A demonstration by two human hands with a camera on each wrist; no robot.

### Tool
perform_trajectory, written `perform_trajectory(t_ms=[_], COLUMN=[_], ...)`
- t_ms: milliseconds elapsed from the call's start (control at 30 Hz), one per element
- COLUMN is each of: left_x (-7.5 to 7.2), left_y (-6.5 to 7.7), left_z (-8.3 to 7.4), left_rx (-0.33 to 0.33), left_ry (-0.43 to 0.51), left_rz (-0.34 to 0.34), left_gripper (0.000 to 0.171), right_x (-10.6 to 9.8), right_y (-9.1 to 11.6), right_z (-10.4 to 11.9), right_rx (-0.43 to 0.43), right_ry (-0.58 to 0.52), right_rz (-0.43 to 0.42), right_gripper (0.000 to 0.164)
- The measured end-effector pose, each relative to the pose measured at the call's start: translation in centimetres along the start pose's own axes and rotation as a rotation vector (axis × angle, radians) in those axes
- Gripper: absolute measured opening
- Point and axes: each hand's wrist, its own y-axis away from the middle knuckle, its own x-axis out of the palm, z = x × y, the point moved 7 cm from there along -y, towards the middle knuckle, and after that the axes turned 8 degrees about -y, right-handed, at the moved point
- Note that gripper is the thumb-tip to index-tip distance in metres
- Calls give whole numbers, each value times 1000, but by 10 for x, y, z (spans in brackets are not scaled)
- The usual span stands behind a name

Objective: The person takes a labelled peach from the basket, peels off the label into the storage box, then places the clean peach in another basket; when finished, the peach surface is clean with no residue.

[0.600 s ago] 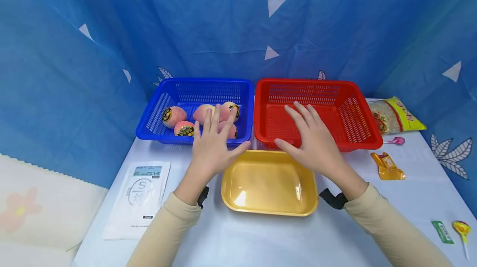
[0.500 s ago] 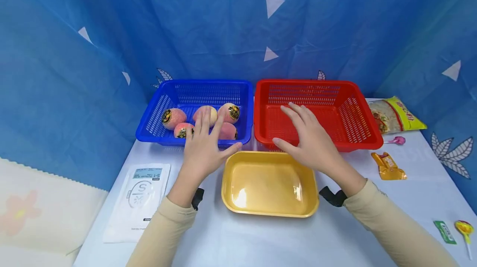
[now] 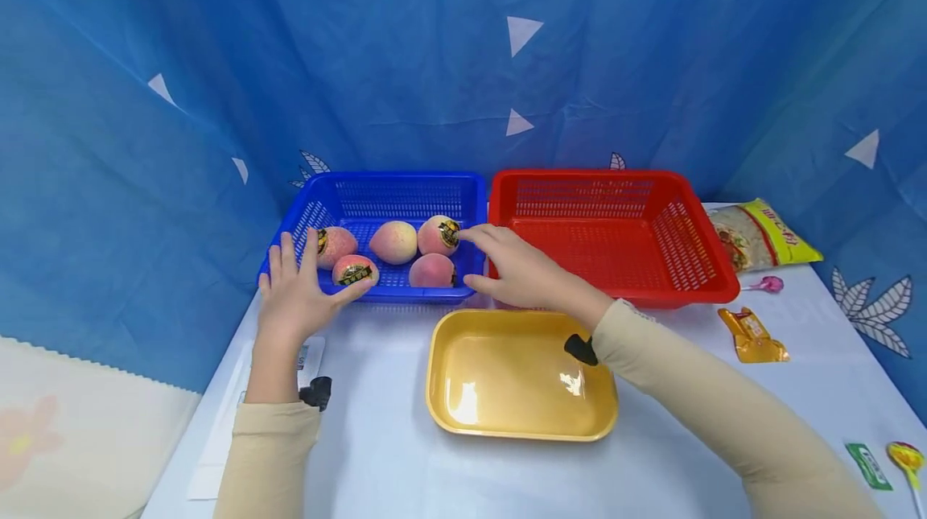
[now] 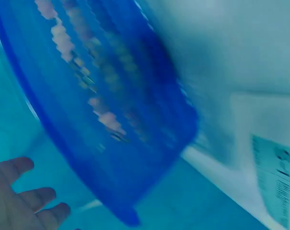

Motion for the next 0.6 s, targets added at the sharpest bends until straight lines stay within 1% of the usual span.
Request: perform_trajectory(t_ms=[100, 167, 267, 400, 533, 600], left_x=[2, 3, 6, 10, 13, 15], left_y=[-3, -4, -2, -2, -6, -8], left_z=[19, 27, 39, 47, 51, 52], left_rx=[-34, -55, -92, -121, -136, -144], left_ry=[3, 9, 13, 29, 53, 61], left_rz=[35, 59, 88, 115, 154, 174], left_gripper=[129, 131, 135, 139, 142, 142], right_x=[13, 20, 31, 40, 45, 47], right_y=[-20, -31, -45, -61, -72, -76], right_z=[5, 6, 9, 11, 11, 10], right_rx=[-27, -35, -64, -101, -100, -82], right_ry=[26, 36, 25, 25, 56, 72], right_rz=[42, 65, 103, 138, 176, 199], right_gripper=[67, 65, 59, 51, 55, 56])
